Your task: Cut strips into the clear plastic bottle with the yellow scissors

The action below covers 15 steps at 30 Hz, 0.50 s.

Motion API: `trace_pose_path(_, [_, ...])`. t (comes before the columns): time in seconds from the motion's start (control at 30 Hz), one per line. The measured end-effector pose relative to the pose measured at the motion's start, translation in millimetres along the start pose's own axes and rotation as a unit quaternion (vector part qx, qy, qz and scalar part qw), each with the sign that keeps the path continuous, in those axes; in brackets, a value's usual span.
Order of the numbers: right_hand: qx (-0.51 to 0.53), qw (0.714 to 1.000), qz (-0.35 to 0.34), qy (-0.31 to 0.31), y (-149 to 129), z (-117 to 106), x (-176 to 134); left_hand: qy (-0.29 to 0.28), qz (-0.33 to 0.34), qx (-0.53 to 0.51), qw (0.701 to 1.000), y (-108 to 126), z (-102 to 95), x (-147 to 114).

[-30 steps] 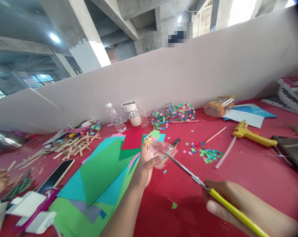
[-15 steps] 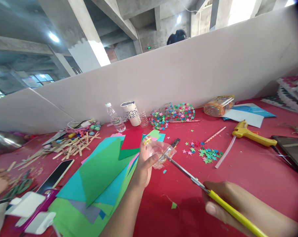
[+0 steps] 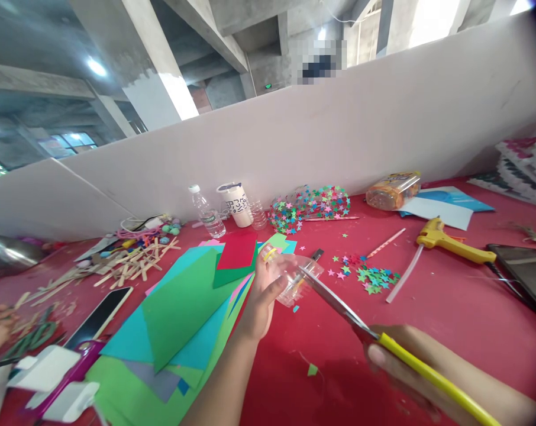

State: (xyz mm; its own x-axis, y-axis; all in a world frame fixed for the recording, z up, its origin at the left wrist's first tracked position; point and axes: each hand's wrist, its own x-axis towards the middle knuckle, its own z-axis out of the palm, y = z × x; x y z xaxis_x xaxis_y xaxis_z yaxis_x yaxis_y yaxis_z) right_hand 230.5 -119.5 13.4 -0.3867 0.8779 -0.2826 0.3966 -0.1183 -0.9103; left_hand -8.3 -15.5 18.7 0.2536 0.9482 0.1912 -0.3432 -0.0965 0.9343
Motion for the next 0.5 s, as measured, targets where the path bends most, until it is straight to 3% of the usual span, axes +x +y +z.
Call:
trace_pose_path(0.17, [0.188, 0.98, 0.047, -0.037, 13, 3, 5, 0.013, -0.023, 0.025, 0.999, -3, -3.5, -2])
trace_pose_path(0.37, [0.245, 0.965, 0.05, -0.078, 12, -1, 11, 0.056, 0.029, 0.121, 0.991, -5, 3.8, -3])
trace_pose_path(0.5, [0.221, 0.973, 0.019, -0.056, 11, 0, 15, 0.078, 0.054, 0.144, 0.985, -9, 8.6, -5])
